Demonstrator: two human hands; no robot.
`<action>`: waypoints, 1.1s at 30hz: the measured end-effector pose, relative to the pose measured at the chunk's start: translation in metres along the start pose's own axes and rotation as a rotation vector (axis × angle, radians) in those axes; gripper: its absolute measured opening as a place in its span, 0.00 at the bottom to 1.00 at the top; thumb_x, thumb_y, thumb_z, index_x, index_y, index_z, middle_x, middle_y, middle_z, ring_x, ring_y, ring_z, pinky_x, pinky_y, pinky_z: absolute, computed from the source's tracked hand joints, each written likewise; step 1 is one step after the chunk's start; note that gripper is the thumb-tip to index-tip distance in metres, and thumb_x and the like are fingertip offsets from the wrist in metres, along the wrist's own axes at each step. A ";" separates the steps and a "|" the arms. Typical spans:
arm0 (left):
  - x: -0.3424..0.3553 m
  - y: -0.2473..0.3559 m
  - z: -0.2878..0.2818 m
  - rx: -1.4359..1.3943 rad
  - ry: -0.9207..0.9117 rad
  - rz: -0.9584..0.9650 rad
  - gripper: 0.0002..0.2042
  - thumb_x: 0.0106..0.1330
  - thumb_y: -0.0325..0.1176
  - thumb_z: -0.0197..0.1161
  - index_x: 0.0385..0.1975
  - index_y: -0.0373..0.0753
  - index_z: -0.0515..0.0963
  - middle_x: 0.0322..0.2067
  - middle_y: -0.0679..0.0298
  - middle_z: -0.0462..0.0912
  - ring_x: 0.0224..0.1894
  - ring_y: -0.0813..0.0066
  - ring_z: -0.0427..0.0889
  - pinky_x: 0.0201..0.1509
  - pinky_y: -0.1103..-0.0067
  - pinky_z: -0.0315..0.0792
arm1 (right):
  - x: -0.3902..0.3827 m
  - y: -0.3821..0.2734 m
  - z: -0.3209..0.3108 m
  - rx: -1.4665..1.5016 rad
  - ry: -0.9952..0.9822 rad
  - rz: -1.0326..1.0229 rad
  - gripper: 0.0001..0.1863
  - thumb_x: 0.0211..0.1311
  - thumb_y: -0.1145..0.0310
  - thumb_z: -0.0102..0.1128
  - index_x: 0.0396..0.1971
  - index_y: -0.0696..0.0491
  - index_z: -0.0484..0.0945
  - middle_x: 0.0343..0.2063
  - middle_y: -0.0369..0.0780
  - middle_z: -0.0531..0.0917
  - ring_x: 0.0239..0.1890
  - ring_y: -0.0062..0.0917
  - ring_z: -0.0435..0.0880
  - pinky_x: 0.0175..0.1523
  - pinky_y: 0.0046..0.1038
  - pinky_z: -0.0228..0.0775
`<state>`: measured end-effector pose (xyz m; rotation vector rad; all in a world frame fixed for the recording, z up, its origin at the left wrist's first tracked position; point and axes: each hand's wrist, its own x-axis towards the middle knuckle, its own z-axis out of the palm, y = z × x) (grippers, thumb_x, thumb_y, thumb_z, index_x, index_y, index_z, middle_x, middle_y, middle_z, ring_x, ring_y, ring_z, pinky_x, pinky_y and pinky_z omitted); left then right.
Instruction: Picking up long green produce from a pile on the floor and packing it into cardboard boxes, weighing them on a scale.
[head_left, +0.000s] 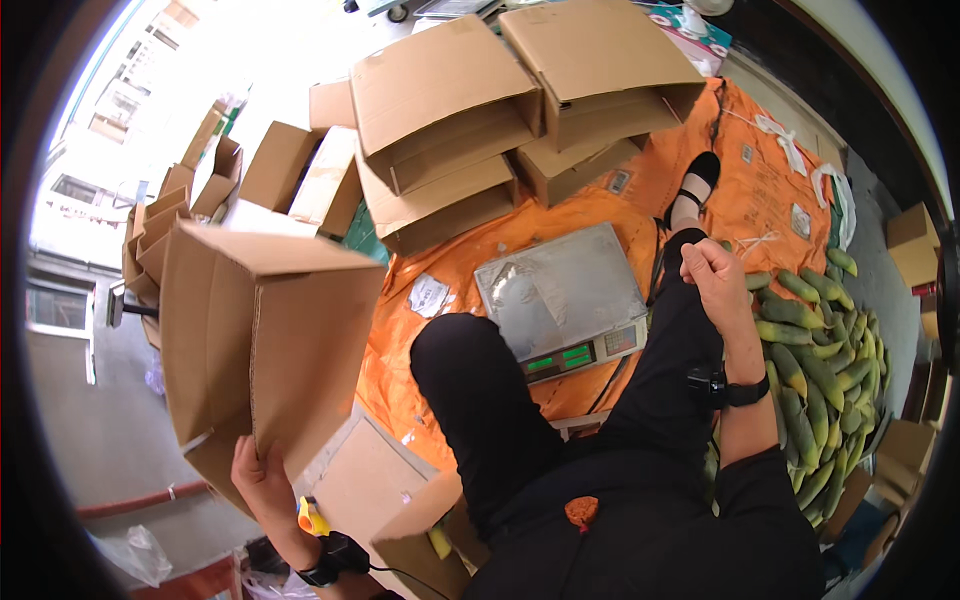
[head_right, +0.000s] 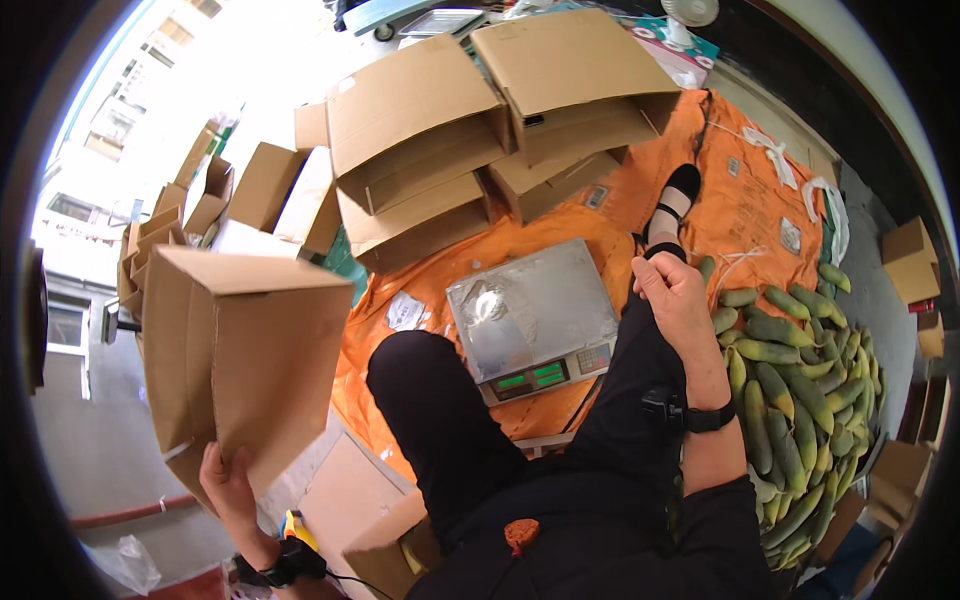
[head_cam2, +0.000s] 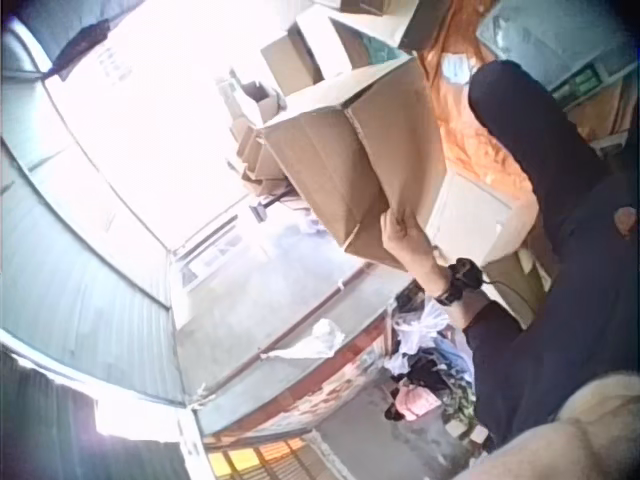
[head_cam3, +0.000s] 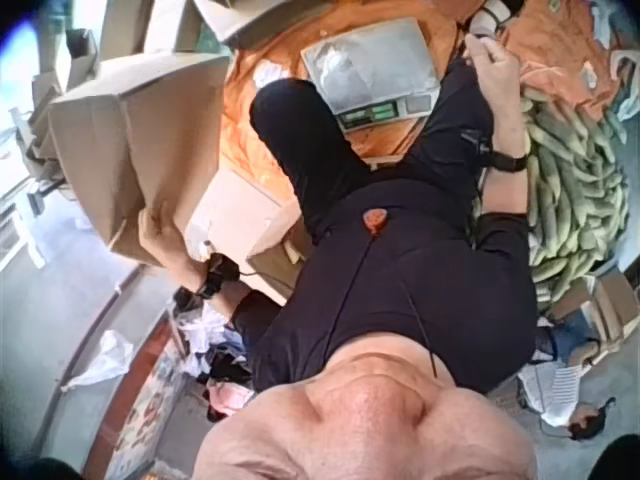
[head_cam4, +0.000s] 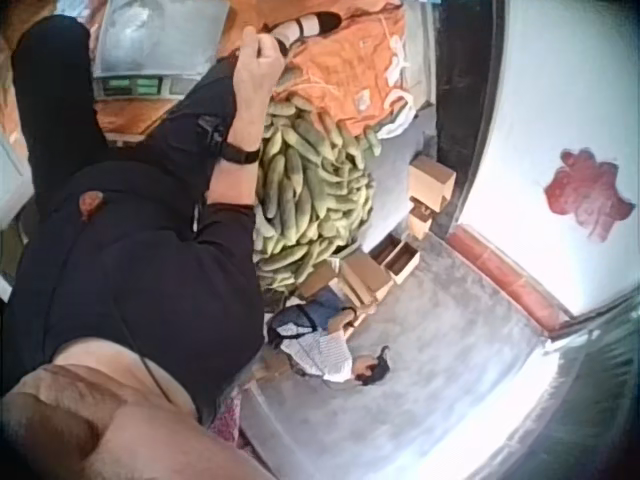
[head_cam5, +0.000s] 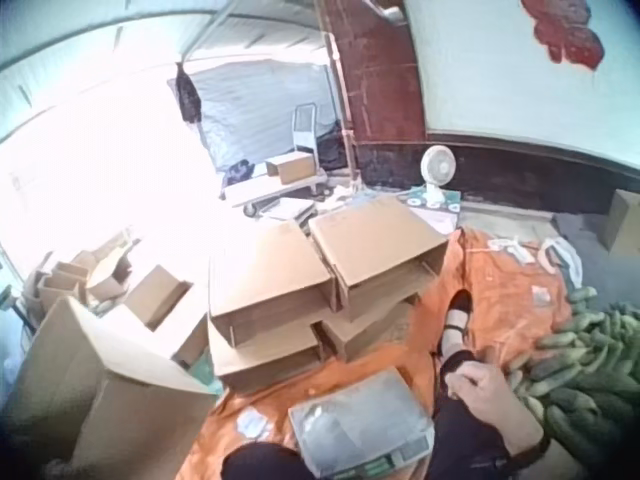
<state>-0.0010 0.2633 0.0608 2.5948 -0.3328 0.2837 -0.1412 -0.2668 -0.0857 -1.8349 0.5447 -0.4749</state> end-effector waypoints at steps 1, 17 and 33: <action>0.011 0.017 0.003 0.006 -0.014 0.080 0.05 0.55 0.16 0.59 0.30 0.29 0.72 0.23 0.60 0.66 0.25 0.72 0.66 0.31 0.81 0.63 | -0.001 -0.001 -0.004 0.033 0.055 0.011 0.19 0.69 0.59 0.57 0.22 0.58 0.74 0.20 0.31 0.74 0.24 0.14 0.70 0.31 0.19 0.61; 0.064 0.212 0.153 -0.136 -0.463 0.510 0.07 0.53 0.22 0.60 0.30 0.26 0.75 0.24 0.53 0.73 0.25 0.59 0.74 0.32 0.73 0.68 | -0.082 0.099 -0.093 -0.027 0.468 0.315 0.16 0.67 0.63 0.58 0.23 0.58 0.77 0.18 0.31 0.74 0.21 0.13 0.70 0.27 0.20 0.62; 0.014 0.231 0.232 0.023 -0.597 0.576 0.08 0.57 0.28 0.60 0.35 0.35 0.80 0.34 0.56 0.81 0.36 0.53 0.81 0.41 0.68 0.74 | -0.216 0.260 -0.053 -0.174 -0.046 1.005 0.17 0.58 0.59 0.60 0.36 0.57 0.83 0.30 0.45 0.86 0.36 0.36 0.85 0.44 0.35 0.76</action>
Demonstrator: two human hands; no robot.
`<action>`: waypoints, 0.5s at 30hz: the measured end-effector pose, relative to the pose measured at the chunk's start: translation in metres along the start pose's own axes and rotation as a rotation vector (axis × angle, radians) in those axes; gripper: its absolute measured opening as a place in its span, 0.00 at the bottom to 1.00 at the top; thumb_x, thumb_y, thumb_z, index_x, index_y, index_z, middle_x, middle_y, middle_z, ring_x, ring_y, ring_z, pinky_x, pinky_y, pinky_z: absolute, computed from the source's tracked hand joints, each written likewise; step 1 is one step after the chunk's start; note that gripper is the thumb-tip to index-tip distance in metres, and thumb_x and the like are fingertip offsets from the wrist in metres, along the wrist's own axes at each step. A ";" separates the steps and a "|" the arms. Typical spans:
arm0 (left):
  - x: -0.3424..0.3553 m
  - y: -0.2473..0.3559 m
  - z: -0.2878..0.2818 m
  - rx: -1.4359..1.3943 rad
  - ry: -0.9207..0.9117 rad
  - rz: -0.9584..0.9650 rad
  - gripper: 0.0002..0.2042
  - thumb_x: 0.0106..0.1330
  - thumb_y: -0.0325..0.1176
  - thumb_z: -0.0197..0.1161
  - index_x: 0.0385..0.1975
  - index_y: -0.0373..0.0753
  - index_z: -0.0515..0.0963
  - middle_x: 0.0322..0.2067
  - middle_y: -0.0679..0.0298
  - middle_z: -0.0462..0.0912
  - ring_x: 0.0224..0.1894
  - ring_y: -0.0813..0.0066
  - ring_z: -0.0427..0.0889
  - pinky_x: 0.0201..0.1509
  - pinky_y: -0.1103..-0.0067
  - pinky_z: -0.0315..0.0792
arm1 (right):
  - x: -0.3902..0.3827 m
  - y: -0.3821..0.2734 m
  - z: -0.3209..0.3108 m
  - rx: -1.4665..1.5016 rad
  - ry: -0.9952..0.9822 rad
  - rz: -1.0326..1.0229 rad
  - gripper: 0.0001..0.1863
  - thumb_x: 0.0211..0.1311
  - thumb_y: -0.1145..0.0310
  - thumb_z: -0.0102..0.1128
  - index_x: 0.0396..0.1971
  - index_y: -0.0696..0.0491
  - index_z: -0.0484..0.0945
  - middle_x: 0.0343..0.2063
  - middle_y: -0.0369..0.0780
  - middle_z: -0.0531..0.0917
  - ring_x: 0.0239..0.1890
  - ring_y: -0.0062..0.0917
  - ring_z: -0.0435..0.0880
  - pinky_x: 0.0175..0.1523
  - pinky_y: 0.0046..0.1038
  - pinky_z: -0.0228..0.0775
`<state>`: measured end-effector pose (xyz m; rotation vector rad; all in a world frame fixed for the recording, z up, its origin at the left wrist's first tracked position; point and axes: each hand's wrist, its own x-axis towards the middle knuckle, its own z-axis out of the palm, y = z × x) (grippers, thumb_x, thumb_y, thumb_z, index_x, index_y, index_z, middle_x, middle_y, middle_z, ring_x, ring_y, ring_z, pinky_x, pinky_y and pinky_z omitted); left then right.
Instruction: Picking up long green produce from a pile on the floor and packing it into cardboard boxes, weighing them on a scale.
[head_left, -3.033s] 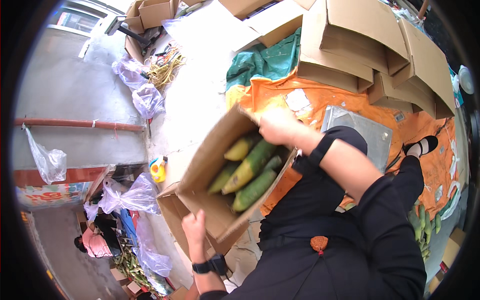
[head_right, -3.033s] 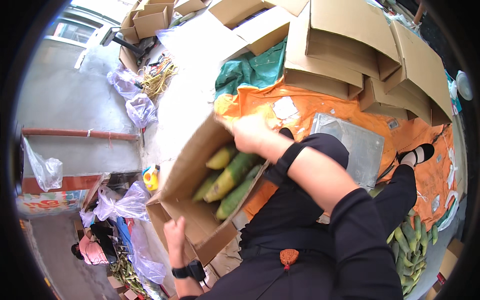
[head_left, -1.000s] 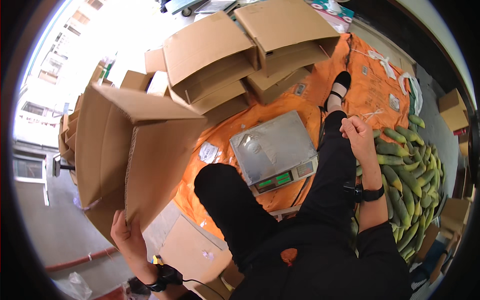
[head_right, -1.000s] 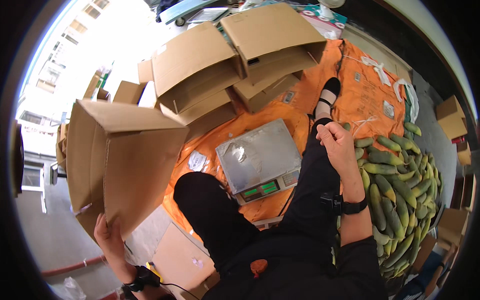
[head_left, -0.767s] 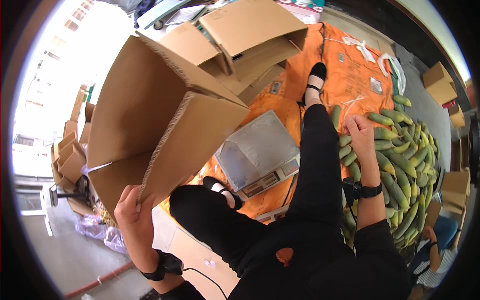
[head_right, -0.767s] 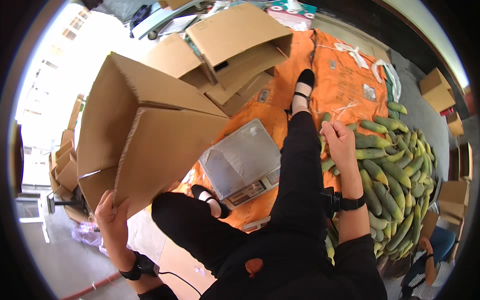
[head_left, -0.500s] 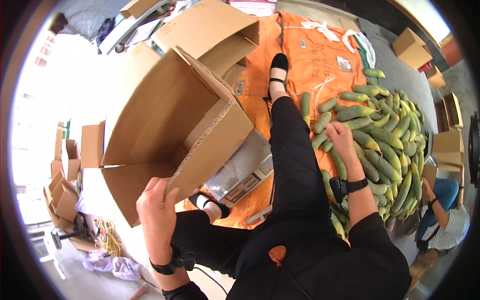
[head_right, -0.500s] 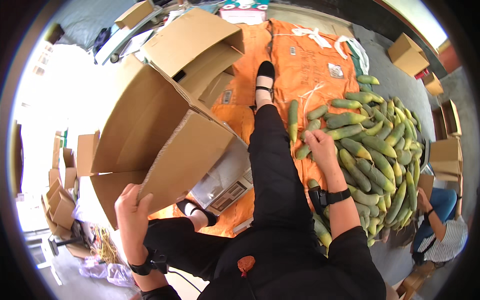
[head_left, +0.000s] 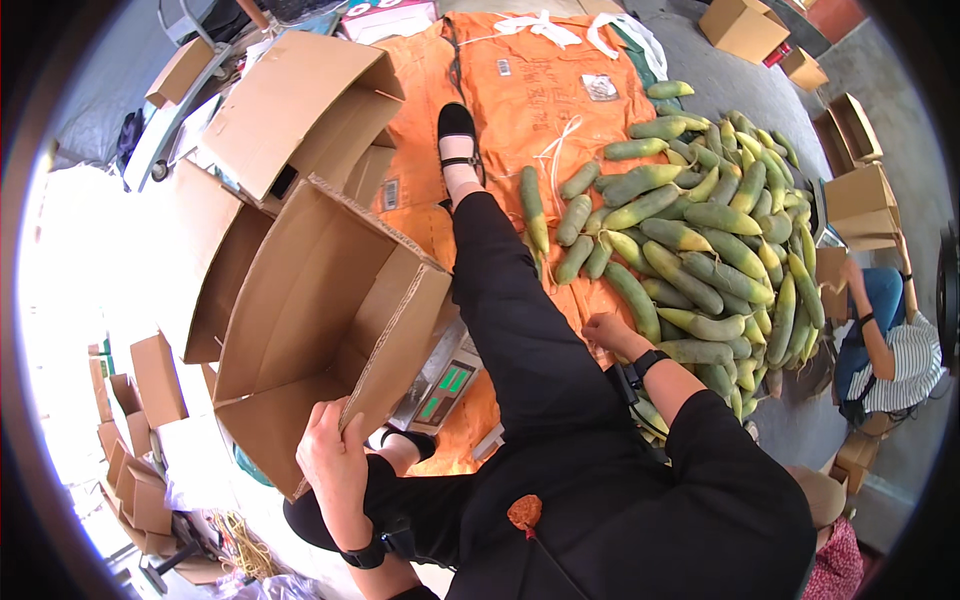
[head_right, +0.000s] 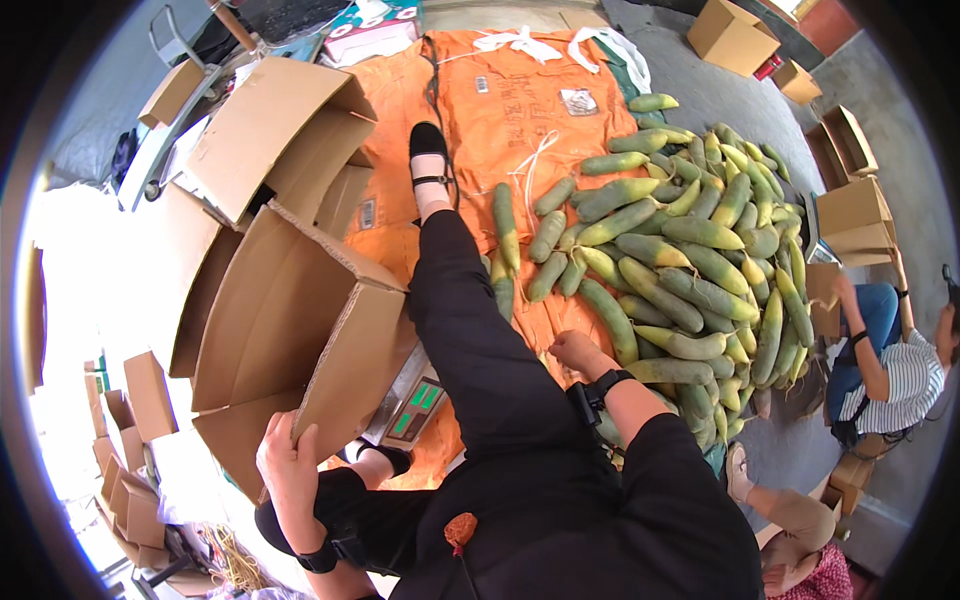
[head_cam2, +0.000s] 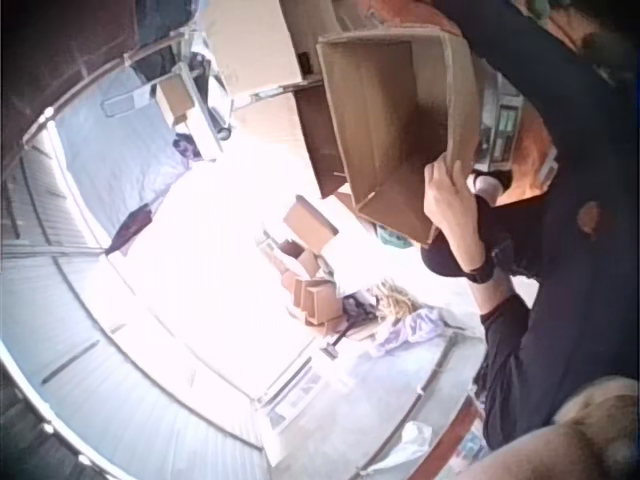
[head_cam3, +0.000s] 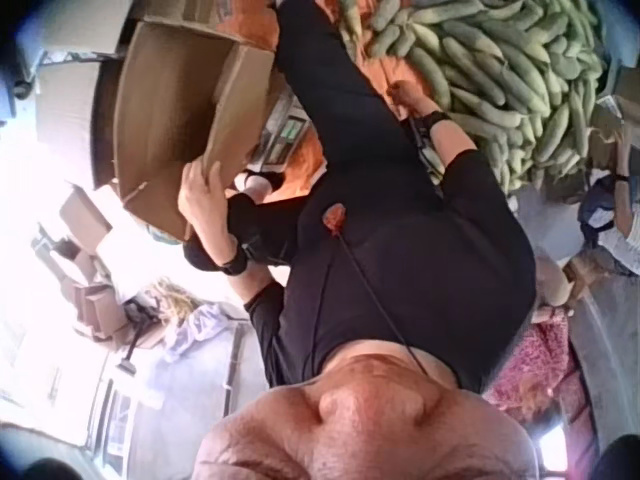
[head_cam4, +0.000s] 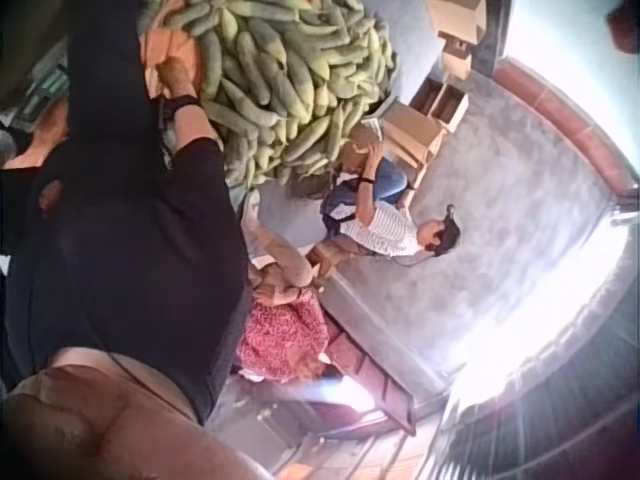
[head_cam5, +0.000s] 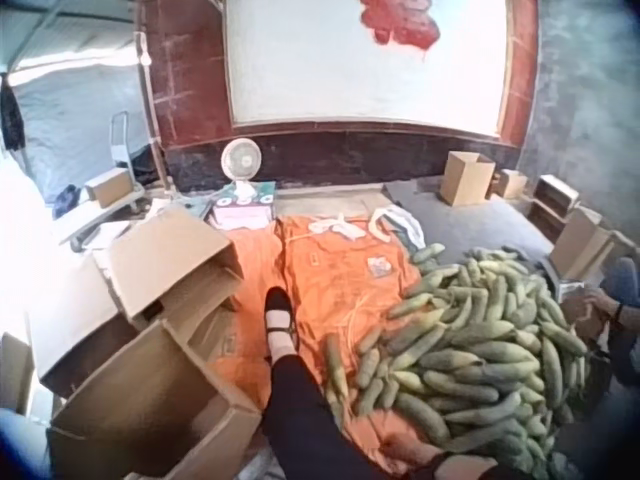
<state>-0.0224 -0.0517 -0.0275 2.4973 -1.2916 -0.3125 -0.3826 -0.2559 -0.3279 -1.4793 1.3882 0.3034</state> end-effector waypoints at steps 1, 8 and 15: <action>-0.001 0.001 0.002 -0.002 -0.008 0.008 0.08 0.57 0.28 0.60 0.35 0.35 0.80 0.34 0.56 0.81 0.36 0.53 0.81 0.41 0.68 0.74 | 0.001 0.003 -0.002 0.006 0.005 0.009 0.17 0.58 0.59 0.60 0.36 0.57 0.83 0.30 0.45 0.86 0.36 0.36 0.85 0.44 0.35 0.76; 0.001 0.006 0.009 0.044 0.042 -0.034 0.09 0.57 0.31 0.61 0.36 0.37 0.80 0.33 0.58 0.82 0.35 0.55 0.82 0.40 0.69 0.74 | 0.015 0.036 -0.033 -0.183 0.335 0.022 0.15 0.57 0.60 0.58 0.33 0.56 0.85 0.34 0.51 0.85 0.40 0.42 0.84 0.48 0.38 0.75; 0.001 0.010 0.009 0.062 0.045 -0.072 0.08 0.56 0.30 0.61 0.35 0.37 0.81 0.32 0.59 0.82 0.35 0.56 0.82 0.40 0.70 0.74 | 0.024 0.036 -0.124 -0.689 0.696 0.150 0.08 0.59 0.66 0.55 0.36 0.49 0.79 0.42 0.44 0.80 0.47 0.41 0.80 0.48 0.43 0.76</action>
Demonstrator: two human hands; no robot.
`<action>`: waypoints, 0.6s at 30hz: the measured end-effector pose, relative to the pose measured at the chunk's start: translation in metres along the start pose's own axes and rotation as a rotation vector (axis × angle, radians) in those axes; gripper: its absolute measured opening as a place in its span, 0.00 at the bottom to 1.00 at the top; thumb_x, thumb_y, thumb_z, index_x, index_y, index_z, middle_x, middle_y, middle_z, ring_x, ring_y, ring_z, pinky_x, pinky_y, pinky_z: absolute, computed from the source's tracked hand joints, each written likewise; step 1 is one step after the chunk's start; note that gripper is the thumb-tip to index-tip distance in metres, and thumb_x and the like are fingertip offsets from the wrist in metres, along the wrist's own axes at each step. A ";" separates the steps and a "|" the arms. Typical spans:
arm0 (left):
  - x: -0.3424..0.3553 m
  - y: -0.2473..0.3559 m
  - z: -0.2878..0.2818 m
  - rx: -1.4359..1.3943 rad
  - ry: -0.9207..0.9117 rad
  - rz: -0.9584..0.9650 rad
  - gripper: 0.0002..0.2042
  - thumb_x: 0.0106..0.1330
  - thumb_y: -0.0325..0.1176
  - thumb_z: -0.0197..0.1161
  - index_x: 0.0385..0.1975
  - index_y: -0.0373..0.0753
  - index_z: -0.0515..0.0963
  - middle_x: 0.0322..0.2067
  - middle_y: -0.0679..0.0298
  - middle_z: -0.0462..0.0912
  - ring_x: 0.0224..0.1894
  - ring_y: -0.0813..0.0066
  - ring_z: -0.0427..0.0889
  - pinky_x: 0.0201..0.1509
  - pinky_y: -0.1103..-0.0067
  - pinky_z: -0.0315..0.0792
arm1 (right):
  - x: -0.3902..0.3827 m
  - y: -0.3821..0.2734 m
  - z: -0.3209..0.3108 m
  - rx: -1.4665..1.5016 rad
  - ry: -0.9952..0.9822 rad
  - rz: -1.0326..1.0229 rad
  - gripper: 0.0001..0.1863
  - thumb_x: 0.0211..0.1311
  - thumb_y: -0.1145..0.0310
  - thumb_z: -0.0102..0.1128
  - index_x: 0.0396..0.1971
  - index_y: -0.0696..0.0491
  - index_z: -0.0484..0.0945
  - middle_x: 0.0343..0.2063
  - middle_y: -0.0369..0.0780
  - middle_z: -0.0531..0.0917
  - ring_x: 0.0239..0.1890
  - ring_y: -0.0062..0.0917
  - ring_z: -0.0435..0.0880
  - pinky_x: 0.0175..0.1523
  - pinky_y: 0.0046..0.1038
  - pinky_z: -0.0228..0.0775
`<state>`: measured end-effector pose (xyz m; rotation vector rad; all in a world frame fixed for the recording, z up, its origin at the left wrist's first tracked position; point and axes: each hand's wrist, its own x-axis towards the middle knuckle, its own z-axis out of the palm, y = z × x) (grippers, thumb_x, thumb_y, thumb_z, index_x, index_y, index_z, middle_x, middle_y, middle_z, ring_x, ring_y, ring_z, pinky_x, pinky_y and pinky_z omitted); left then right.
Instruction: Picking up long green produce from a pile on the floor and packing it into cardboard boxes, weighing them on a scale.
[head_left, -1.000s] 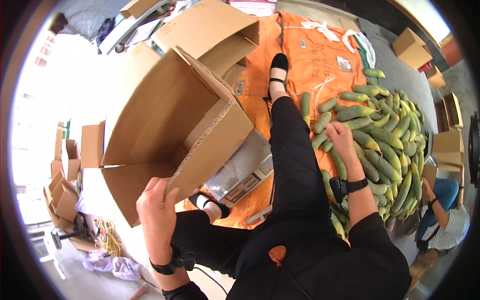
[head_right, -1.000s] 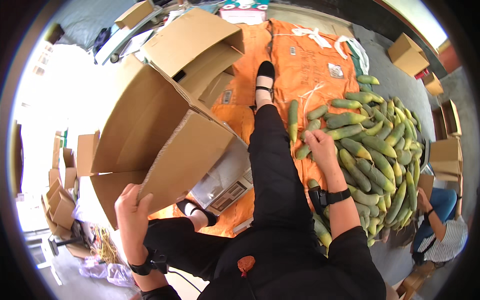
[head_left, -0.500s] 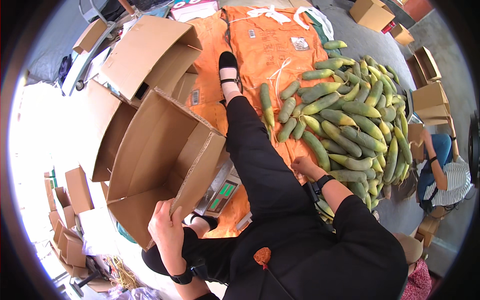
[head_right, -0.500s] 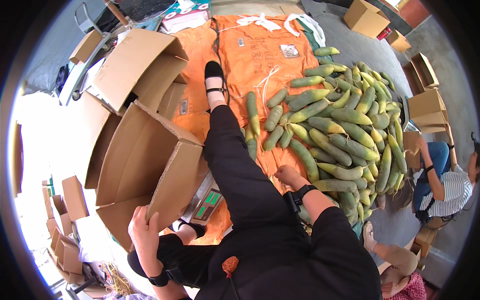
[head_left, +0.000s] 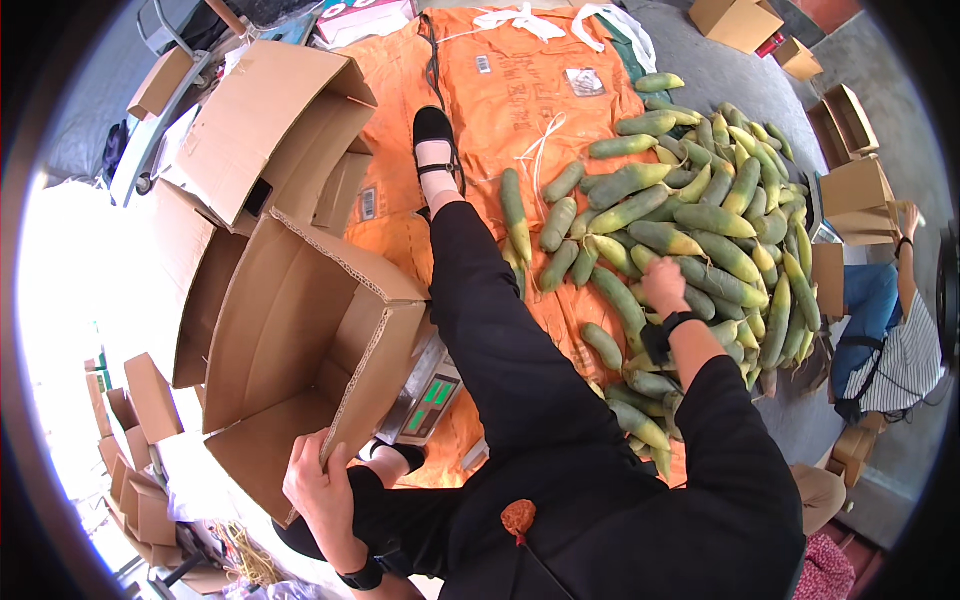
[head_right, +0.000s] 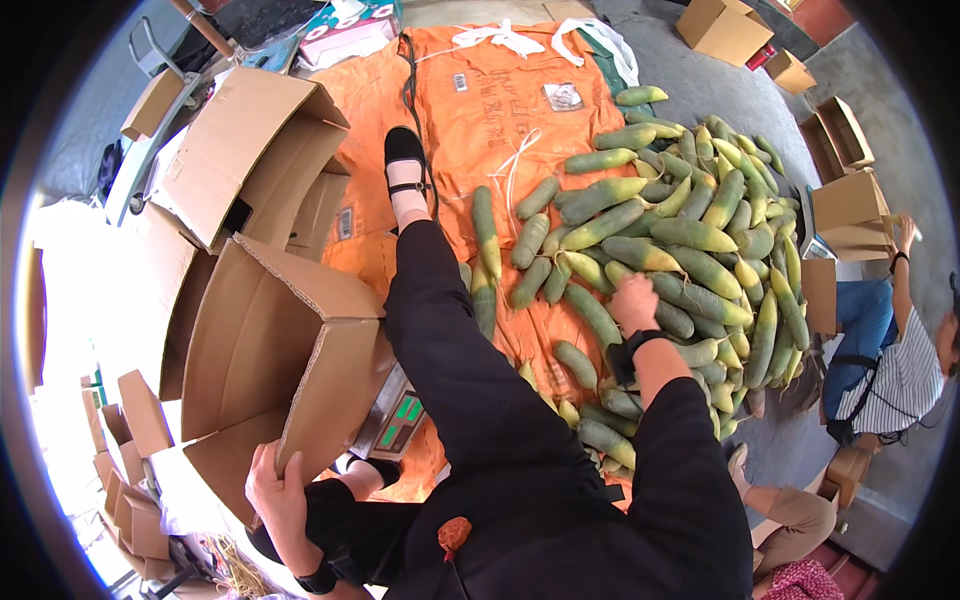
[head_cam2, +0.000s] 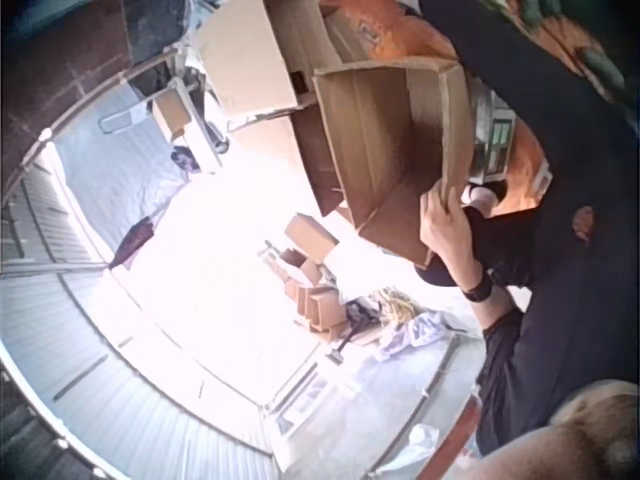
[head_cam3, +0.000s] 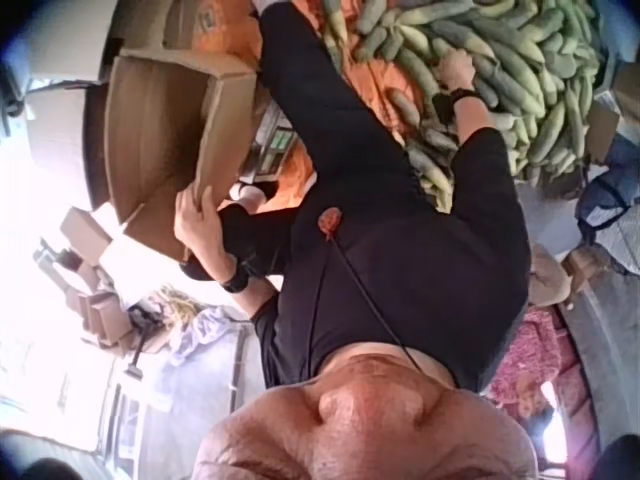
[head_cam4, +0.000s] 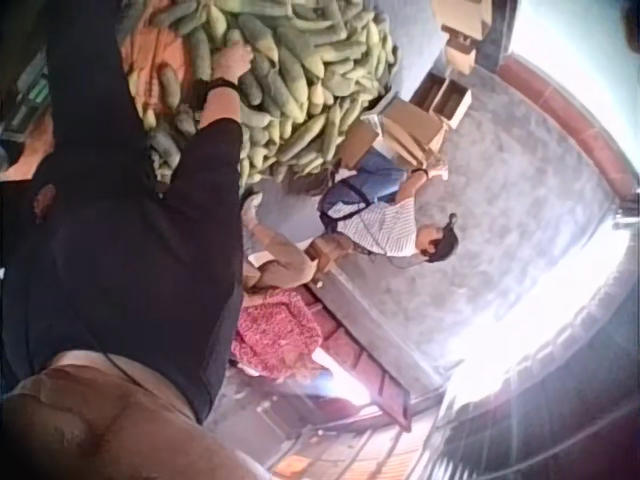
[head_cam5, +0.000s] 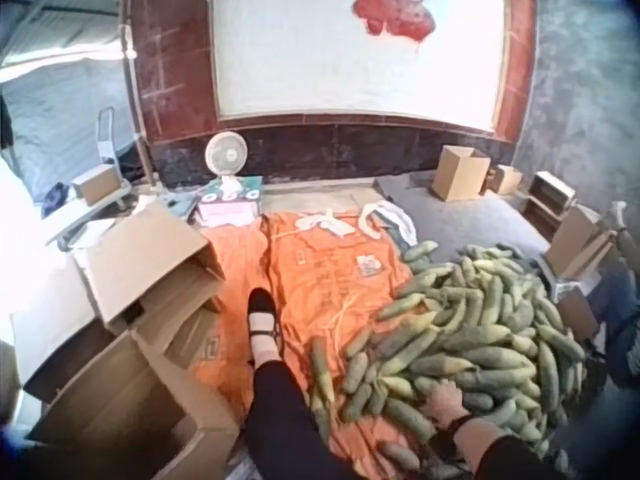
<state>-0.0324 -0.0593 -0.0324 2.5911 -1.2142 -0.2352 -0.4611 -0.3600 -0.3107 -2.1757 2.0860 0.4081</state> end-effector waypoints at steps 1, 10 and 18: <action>0.001 0.001 0.001 -0.013 0.003 0.002 0.08 0.56 0.30 0.62 0.34 0.37 0.81 0.32 0.58 0.82 0.34 0.57 0.82 0.39 0.70 0.74 | 0.011 0.011 -0.005 -0.045 0.010 0.040 0.09 0.58 0.67 0.56 0.39 0.49 0.77 0.45 0.43 0.78 0.50 0.41 0.78 0.49 0.42 0.76; 0.005 0.002 0.000 -0.055 0.031 -0.019 0.07 0.54 0.28 0.63 0.32 0.37 0.82 0.30 0.59 0.81 0.33 0.58 0.82 0.38 0.72 0.74 | 0.013 0.049 -0.010 -0.228 0.096 0.043 0.11 0.58 0.73 0.53 0.42 0.52 0.78 0.47 0.40 0.75 0.54 0.37 0.73 0.51 0.41 0.71; 0.004 0.000 -0.004 -0.040 0.051 -0.012 0.05 0.56 0.30 0.63 0.30 0.39 0.83 0.29 0.61 0.82 0.33 0.61 0.82 0.37 0.73 0.75 | -0.002 0.060 -0.007 -0.270 -0.039 0.001 0.21 0.54 0.77 0.59 0.48 0.48 0.70 0.47 0.39 0.77 0.56 0.35 0.73 0.53 0.44 0.67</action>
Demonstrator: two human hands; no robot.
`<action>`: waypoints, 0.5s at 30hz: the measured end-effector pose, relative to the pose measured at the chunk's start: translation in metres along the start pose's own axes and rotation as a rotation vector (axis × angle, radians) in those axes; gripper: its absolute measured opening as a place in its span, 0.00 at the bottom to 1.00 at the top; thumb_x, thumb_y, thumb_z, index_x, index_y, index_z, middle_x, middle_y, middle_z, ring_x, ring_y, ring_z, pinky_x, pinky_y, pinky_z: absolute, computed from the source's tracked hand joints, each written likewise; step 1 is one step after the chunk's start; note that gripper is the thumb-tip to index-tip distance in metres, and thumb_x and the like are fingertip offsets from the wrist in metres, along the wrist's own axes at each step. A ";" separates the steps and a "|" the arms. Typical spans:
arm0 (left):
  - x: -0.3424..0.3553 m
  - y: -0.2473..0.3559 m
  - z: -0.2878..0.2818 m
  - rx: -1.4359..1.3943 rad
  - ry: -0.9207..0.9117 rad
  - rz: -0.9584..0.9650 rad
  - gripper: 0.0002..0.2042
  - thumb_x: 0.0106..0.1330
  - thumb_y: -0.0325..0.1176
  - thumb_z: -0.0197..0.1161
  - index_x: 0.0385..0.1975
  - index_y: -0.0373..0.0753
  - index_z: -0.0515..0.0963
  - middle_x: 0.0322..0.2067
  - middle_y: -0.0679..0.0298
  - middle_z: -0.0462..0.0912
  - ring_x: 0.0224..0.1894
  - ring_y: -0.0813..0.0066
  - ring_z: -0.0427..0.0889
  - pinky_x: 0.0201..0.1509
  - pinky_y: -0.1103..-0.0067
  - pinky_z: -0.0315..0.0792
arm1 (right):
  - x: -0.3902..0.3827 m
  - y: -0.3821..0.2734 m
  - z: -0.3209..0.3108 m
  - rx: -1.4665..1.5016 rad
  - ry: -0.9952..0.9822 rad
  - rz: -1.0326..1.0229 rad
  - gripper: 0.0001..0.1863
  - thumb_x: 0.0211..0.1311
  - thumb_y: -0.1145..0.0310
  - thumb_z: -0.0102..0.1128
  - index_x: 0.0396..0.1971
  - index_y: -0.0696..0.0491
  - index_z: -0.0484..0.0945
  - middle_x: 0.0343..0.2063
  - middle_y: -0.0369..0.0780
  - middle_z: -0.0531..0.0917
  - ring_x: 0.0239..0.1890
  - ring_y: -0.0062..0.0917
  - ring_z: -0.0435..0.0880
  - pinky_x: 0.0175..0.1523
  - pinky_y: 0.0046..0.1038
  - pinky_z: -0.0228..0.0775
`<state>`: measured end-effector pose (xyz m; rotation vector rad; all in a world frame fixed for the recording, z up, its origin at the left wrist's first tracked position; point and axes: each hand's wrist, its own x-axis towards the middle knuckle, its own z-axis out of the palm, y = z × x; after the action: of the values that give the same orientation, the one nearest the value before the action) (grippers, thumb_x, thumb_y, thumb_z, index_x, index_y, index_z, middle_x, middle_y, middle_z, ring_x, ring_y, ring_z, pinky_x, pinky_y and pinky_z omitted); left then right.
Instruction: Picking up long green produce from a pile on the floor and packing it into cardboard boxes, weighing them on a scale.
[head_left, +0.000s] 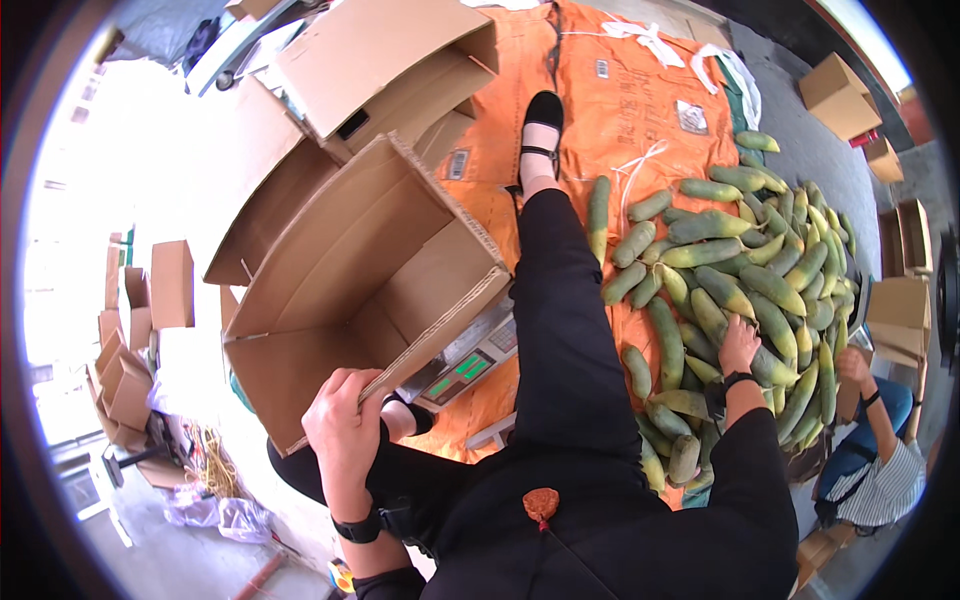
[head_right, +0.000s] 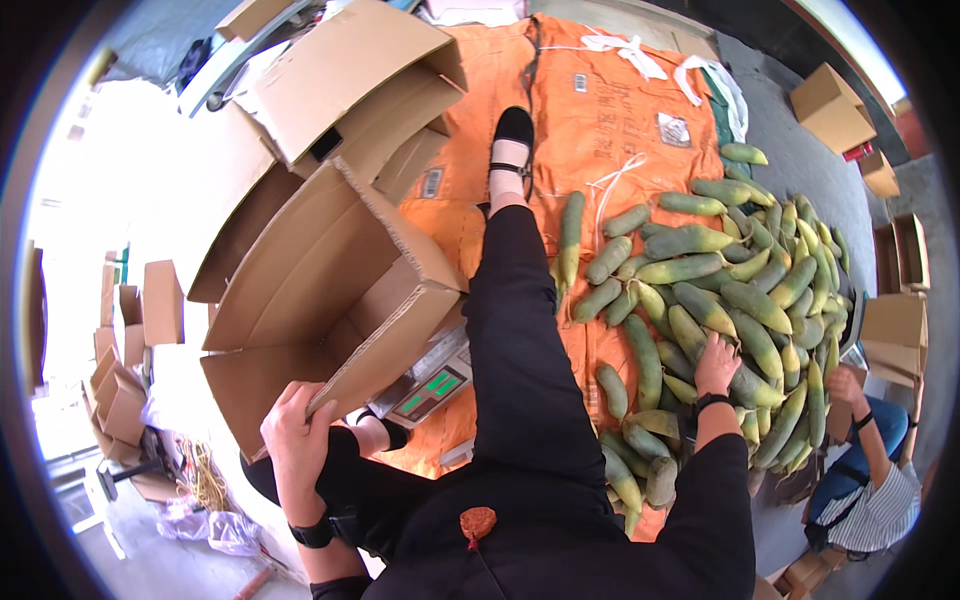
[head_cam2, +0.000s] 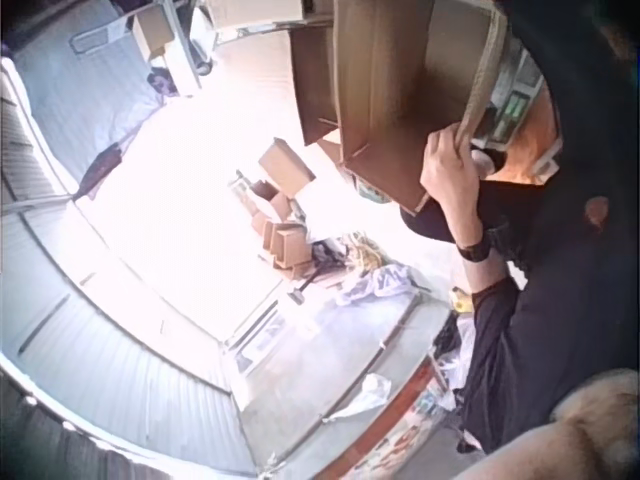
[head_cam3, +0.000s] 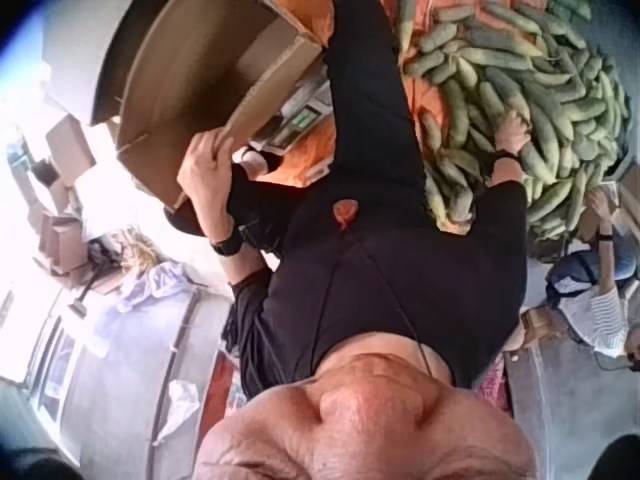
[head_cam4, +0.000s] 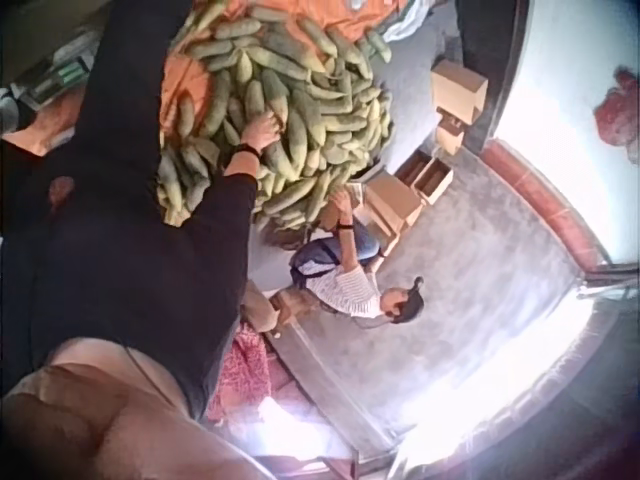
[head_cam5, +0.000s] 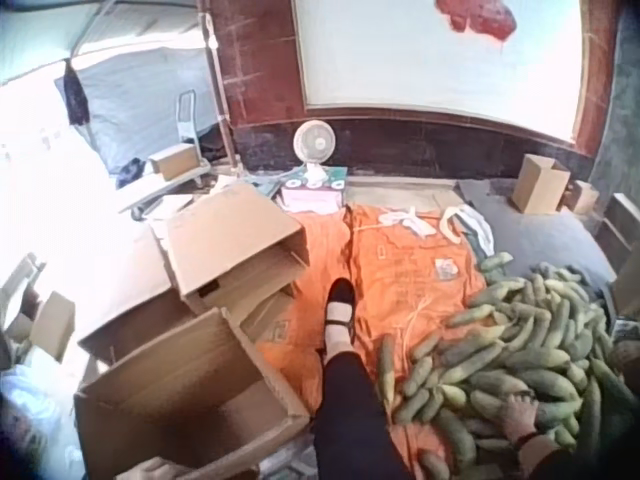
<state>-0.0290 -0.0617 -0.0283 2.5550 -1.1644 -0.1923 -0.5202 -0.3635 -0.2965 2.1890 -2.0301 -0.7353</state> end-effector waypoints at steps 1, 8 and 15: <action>0.000 -0.001 0.001 0.004 -0.010 0.013 0.05 0.56 0.30 0.64 0.30 0.39 0.83 0.29 0.62 0.82 0.33 0.61 0.82 0.37 0.73 0.75 | -0.006 0.001 -0.003 -0.027 -0.001 -0.038 0.21 0.53 0.77 0.59 0.48 0.48 0.70 0.47 0.38 0.77 0.56 0.34 0.73 0.53 0.44 0.67; -0.002 -0.005 -0.003 -0.010 0.000 0.031 0.07 0.54 0.30 0.63 0.30 0.36 0.82 0.28 0.59 0.81 0.32 0.58 0.82 0.37 0.71 0.75 | -0.040 -0.014 -0.052 0.035 0.027 -0.225 0.30 0.45 0.75 0.69 0.52 0.47 0.70 0.49 0.36 0.77 0.57 0.34 0.72 0.55 0.44 0.67; -0.007 -0.011 -0.003 -0.042 -0.018 0.040 0.07 0.55 0.31 0.64 0.31 0.38 0.83 0.28 0.61 0.81 0.33 0.60 0.82 0.38 0.70 0.75 | -0.017 -0.007 -0.124 1.245 0.333 -0.237 0.30 0.50 0.81 0.65 0.56 0.55 0.71 0.52 0.42 0.76 0.54 0.29 0.74 0.60 0.29 0.64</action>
<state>-0.0249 -0.0490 -0.0290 2.4963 -1.2038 -0.2287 -0.4660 -0.3792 -0.1845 2.7497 -2.2916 1.1869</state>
